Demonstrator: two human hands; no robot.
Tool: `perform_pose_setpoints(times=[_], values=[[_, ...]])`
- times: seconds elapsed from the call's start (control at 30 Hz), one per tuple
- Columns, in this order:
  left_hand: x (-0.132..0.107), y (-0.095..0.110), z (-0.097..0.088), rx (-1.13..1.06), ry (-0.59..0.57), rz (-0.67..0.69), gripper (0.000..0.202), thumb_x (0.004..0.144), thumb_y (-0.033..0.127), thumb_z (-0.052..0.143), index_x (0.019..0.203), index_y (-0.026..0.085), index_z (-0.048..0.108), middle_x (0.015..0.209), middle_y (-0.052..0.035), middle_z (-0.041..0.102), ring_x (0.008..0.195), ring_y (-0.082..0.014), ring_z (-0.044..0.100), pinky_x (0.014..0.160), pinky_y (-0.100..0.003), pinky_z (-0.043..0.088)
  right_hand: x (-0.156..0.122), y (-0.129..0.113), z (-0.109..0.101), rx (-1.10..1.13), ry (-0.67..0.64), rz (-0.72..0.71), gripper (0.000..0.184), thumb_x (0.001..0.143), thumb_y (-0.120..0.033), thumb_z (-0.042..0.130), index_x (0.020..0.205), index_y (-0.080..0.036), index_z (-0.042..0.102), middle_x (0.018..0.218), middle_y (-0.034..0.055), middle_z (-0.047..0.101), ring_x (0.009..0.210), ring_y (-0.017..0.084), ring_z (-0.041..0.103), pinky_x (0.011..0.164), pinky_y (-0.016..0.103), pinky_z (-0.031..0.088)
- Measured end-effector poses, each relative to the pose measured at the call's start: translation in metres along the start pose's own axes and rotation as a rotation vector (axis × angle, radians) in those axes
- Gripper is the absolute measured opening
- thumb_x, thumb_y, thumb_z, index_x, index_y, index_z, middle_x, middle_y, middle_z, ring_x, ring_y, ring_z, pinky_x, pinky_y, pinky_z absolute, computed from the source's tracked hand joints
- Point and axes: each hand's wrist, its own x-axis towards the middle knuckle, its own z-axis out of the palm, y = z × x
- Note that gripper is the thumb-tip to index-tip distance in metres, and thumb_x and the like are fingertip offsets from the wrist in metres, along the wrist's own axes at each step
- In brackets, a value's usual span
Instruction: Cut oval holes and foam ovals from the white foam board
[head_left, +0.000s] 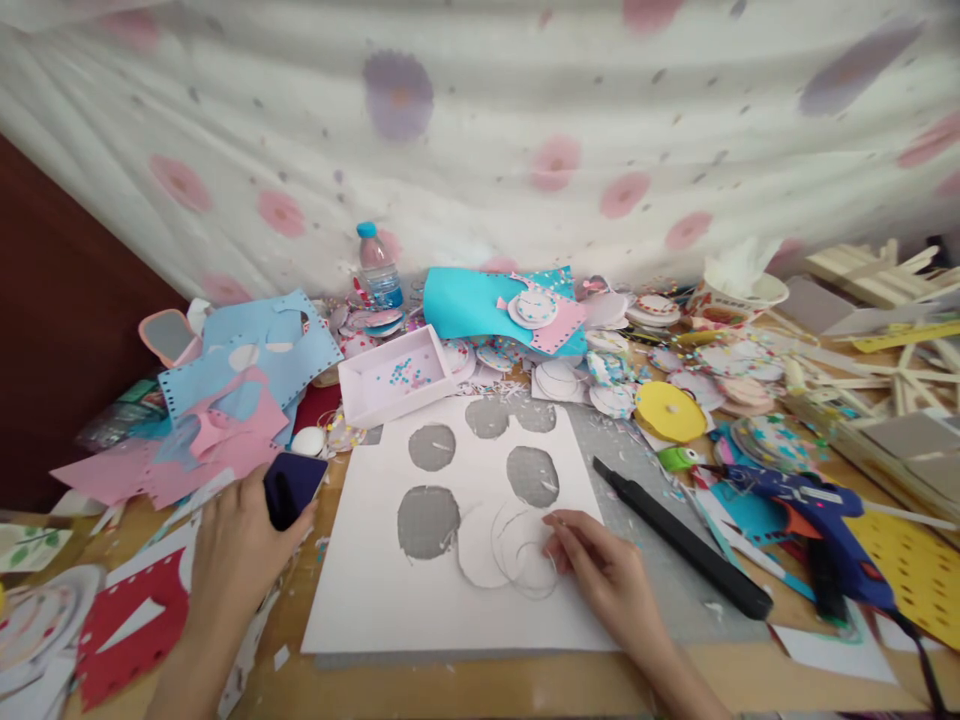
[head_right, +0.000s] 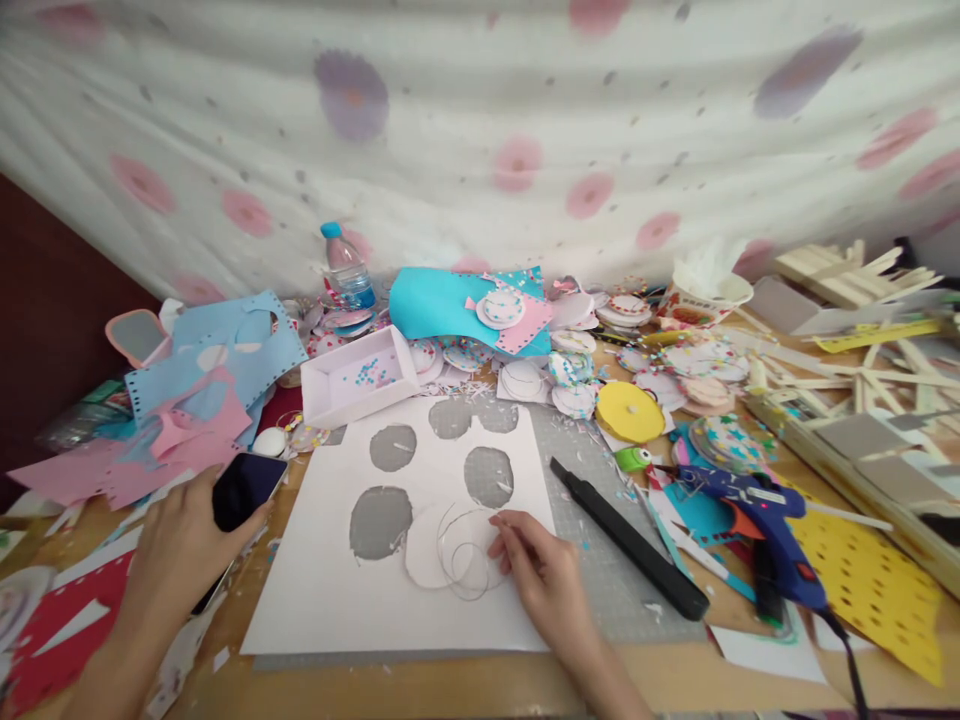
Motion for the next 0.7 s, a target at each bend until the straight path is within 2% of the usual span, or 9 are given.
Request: perform_pose_setpoints(times=[0.17, 0.4, 0.7], values=[[0.005, 0.011, 0.005, 0.073, 0.015, -0.054, 0.069, 0.081, 0.051, 0.052, 0.128, 0.002, 0.046, 0.105, -0.0247, 0.059, 0.099, -0.0424, 0.056, 0.09, -0.047, 0.042, 0.0, 0.002, 0.0, -0.007, -0.012, 0.012, 0.022, 0.098, -0.034, 0.046, 0.101, -0.02, 0.062, 0.07, 0.0014, 0.066, 0.056, 0.014, 0.058, 0.056, 0.022, 0.048], [0.009, 0.008, 0.006, -0.021, -0.014, -0.06, 0.07, 0.079, 0.046, 0.054, 0.132, 0.002, 0.04, 0.105, -0.0249, 0.063, 0.101, -0.0412, 0.058, 0.093, -0.048, 0.042, 0.0, 0.004, -0.001, -0.005, -0.015, 0.019, 0.023, 0.098, -0.034, 0.046, 0.101, -0.019, 0.063, 0.07, 0.0026, 0.066, 0.056, 0.014, 0.058, 0.055, 0.023, 0.047], [0.011, 0.011, 0.004, -0.098, -0.013, -0.072, 0.071, 0.078, 0.048, 0.05, 0.132, 0.004, 0.038, 0.107, -0.0273, 0.064, 0.101, -0.0425, 0.06, 0.091, -0.051, 0.043, 0.0, 0.005, -0.001, 0.02, -0.031, 0.042, 0.022, 0.098, -0.035, 0.045, 0.101, -0.02, 0.062, 0.071, 0.0024, 0.066, 0.057, 0.015, 0.058, 0.056, 0.024, 0.046]])
